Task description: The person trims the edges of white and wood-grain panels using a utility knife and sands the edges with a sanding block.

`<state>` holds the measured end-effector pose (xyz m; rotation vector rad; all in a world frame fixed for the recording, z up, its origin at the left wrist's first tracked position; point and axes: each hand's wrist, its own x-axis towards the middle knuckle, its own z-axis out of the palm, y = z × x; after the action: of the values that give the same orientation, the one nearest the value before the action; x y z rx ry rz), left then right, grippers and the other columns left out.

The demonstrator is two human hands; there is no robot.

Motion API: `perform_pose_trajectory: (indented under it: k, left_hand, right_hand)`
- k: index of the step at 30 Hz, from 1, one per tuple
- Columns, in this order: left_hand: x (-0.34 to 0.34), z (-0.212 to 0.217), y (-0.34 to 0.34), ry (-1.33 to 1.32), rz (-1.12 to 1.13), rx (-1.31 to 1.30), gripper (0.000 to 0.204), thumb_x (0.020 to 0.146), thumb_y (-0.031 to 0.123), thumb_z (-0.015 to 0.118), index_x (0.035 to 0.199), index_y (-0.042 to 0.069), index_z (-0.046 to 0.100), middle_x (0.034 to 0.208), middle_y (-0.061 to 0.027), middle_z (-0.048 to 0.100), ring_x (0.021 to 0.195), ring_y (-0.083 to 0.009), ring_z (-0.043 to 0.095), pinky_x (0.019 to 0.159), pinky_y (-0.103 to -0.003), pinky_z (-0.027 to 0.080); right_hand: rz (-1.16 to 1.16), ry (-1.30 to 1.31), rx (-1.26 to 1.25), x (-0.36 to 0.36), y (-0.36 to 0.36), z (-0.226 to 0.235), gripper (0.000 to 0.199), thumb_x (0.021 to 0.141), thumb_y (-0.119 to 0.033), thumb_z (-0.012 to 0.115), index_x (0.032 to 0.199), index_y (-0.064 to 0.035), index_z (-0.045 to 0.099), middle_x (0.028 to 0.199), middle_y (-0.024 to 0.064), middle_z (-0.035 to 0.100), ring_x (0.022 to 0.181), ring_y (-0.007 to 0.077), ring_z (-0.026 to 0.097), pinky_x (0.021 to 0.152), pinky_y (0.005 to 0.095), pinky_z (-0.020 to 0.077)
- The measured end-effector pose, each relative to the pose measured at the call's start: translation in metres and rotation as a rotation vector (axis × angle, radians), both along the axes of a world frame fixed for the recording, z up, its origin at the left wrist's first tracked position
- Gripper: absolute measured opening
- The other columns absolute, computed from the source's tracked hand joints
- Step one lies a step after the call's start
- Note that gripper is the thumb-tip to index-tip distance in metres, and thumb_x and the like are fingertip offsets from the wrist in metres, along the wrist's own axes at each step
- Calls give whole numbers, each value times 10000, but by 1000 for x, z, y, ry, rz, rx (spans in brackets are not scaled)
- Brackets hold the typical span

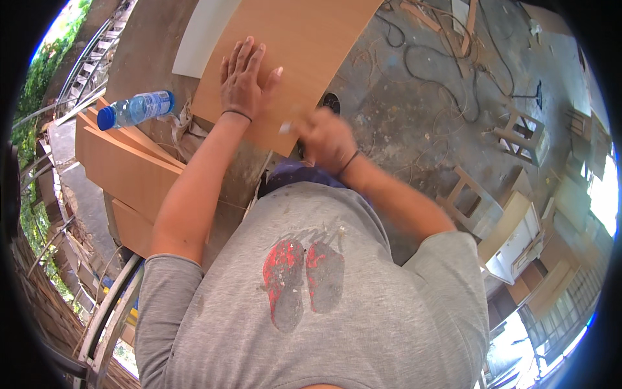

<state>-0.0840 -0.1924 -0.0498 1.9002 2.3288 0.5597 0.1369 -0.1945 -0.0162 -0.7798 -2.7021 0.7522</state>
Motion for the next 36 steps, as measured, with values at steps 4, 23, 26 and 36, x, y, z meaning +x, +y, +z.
perform_pose_trajectory:
  k: [4,23,26,36]
  left_hand:
    - [0,-4,4,20,-19,38,590,881,495,561,1364,160,501,1511,-64,356,1414,-252,285,1157,-459,184]
    - [0,-7,3,29,-2,16,637,889,544,512,1399,165,466,1528,-54,327,1429,-226,249,1172,-437,152]
    - [-3,-7,4,61,-3,11,634,888,546,508,1394,165,474,1526,-54,331,1429,-226,252,1171,-440,152]
    - [-1,-11,6,17,-11,46,638,881,552,510,1387,164,483,1518,-56,344,1425,-235,259,1169,-445,160]
  right_hand:
    - [202,32,-82,-1,-58,-11,266,696,-121,639,962,-133,647,919,96,606,827,286,609,682,388,519]
    - [140,-44,12,-9,-66,1,334,745,-105,593,1063,-190,651,895,124,629,827,313,607,683,404,517]
    - [132,-92,82,-9,-44,7,333,743,-110,602,1069,-161,650,843,104,627,799,290,620,700,404,522]
    - [-274,-80,410,10,106,-39,451,777,-43,533,1194,-200,599,937,131,633,815,321,623,662,417,550]
